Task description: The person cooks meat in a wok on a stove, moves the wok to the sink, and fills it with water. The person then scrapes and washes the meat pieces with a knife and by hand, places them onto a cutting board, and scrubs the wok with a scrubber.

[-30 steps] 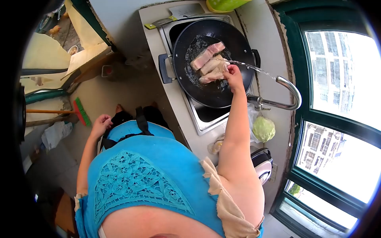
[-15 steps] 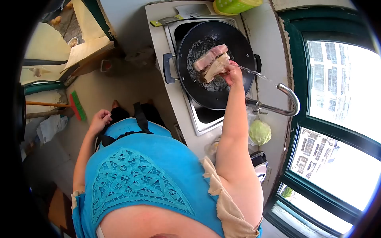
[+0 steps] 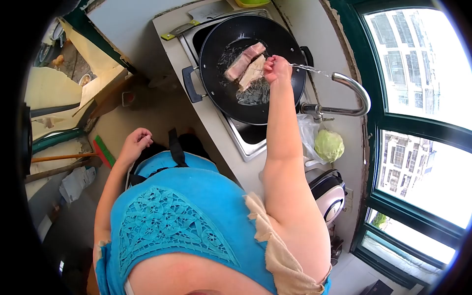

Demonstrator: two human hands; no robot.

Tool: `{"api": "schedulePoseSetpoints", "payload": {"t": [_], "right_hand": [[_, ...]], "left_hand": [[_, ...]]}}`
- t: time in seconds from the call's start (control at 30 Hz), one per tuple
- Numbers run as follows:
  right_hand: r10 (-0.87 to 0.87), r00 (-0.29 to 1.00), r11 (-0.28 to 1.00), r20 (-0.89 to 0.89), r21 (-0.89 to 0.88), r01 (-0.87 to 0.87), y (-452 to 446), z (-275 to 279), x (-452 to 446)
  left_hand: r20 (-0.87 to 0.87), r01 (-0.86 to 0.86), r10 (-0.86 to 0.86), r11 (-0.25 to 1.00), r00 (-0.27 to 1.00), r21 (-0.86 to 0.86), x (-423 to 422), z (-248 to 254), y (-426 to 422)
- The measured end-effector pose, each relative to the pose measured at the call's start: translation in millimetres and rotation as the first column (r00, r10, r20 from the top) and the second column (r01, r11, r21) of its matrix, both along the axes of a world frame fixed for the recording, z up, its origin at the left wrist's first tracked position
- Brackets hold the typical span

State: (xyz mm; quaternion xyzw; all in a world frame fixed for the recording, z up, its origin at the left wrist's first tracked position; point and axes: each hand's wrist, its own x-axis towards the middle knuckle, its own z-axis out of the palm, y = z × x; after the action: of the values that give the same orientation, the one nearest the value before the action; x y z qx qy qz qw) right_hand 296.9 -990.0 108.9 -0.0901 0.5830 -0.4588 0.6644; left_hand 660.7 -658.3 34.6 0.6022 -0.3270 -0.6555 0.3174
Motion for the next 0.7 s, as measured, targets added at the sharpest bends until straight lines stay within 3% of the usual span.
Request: {"api": "schedulePoseSetpoints", "payload": {"t": [0.03,0.1,0.2,0.3,0.33,0.37,0.43,0.5,0.53,0.57,0.6,0.63,0.67,0.7], "right_hand": [[0.064,0.998,0.998,-0.007,-0.010,-0.064,-9,-13,-21],[0.073,0.943,0.984,-0.324,-0.134,-0.122,-2,-2,-17],[0.117,0.971,0.978,-0.208,-0.145,-0.148,-2,2,-30],[0.467,0.764,0.844,-0.445,-0.034,-0.535,19,15,-25],[0.612,0.294,0.617,-0.735,0.210,-0.759,38,44,-7],[0.472,-0.120,0.417,-0.873,0.341,-0.843,35,20,-27],[0.264,-0.164,0.671,-0.951,0.303,-0.677,56,30,-39],[-0.061,0.312,0.856,-0.948,-0.210,-0.473,74,23,-76],[-0.317,0.581,0.855,-0.750,-0.491,-0.168,88,27,-85],[-0.528,0.558,0.769,-0.640,-0.639,-0.005,100,26,-101],[-0.633,0.476,0.742,-0.610,-0.653,0.150,116,43,-104],[-0.705,0.370,0.696,-0.605,-0.689,0.202,121,16,-145],[-0.748,0.220,0.663,-0.626,-0.700,0.264,129,26,-147],[-0.719,0.162,0.689,-0.676,-0.663,0.293,129,23,-160]], "left_hand": [[-0.045,0.022,-0.022,1.000,0.999,-0.006,-7,13,-16],[-0.131,0.060,-0.062,0.998,0.989,-0.020,-24,36,-43],[-0.160,0.118,-0.133,0.988,0.978,-0.103,-47,50,-73],[-0.157,0.186,-0.198,0.978,0.968,-0.089,-63,65,-94],[-0.139,0.199,-0.208,0.977,0.968,-0.077,-68,69,-99],[-0.137,0.204,-0.212,0.976,0.967,-0.074,-72,69,-102],[-0.145,0.218,-0.227,0.973,0.963,-0.075,-78,67,-107],[-0.140,0.219,-0.226,0.974,0.964,-0.063,-85,66,-109],[-0.130,0.217,-0.222,0.975,0.966,-0.050,-87,68,-109],[-0.116,0.213,-0.215,0.976,0.970,-0.034,-86,69,-108],[-0.112,0.223,-0.225,0.974,0.968,-0.036,-86,66,-107],[-0.115,0.230,-0.232,0.973,0.966,-0.030,-86,63,-106],[-0.118,0.236,-0.237,0.971,0.964,-0.022,-85,60,-105],[-0.120,0.240,-0.239,0.971,0.963,-0.014,-84,59,-104]]}}
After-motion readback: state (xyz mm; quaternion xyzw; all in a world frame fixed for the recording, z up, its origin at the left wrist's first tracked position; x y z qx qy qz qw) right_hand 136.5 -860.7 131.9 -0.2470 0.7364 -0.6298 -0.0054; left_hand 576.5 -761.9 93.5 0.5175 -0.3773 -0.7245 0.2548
